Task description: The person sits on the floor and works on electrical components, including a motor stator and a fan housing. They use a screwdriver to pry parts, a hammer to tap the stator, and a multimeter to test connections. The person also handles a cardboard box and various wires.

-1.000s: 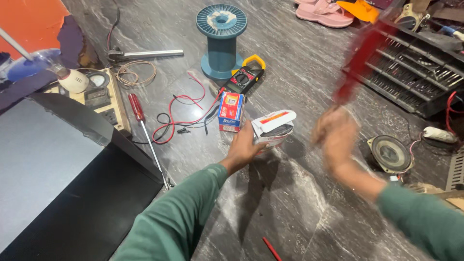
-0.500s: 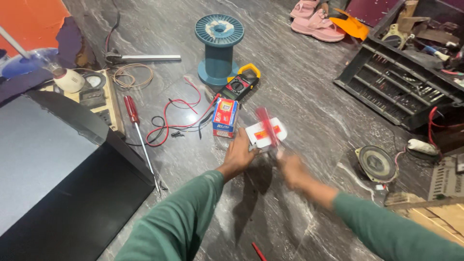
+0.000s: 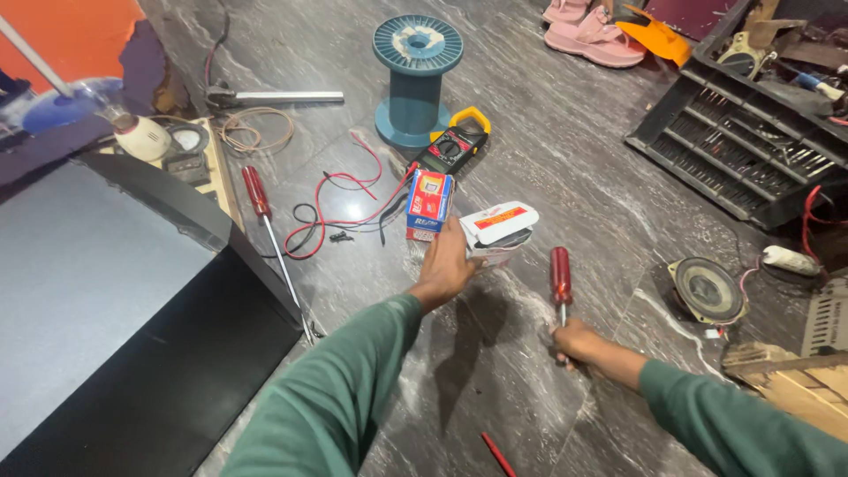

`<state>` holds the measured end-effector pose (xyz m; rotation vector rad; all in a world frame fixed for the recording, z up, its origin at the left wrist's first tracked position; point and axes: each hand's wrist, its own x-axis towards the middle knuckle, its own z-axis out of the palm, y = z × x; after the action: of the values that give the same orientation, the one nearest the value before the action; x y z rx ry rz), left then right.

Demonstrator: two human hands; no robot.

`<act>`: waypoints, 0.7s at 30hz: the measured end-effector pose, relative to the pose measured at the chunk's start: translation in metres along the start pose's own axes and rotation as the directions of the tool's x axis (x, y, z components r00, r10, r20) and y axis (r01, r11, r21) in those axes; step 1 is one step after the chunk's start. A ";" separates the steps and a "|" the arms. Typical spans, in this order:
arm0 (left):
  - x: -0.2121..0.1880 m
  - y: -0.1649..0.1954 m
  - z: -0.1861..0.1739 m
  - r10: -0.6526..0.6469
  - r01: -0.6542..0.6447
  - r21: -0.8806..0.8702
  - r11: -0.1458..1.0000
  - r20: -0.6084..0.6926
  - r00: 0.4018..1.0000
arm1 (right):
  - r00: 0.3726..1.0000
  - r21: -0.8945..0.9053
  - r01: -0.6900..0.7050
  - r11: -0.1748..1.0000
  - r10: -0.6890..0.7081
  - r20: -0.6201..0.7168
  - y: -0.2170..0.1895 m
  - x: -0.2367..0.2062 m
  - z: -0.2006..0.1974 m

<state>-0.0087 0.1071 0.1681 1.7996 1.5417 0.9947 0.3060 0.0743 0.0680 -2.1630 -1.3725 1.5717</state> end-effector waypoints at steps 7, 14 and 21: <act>-0.005 -0.003 -0.016 -0.080 0.078 0.059 0.995 0.019 0.997 | 0.798 -0.925 0.166 0.341 -0.597 -0.077 -0.074 -0.050 -0.007; -0.009 -0.028 -0.022 0.102 -0.101 0.031 0.994 -0.044 0.994 | 0.671 -0.927 0.242 0.288 -0.739 -0.055 -0.193 -0.080 0.031; -0.022 -0.023 -0.035 0.089 -0.094 -0.048 0.994 -0.091 0.992 | 0.880 -0.995 -0.064 0.074 -0.466 -0.091 -0.304 -0.091 0.041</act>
<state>-0.0518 0.0875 0.1652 1.8255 1.4828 1.1628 0.0918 0.1678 0.2870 -2.2521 -2.8883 -0.3343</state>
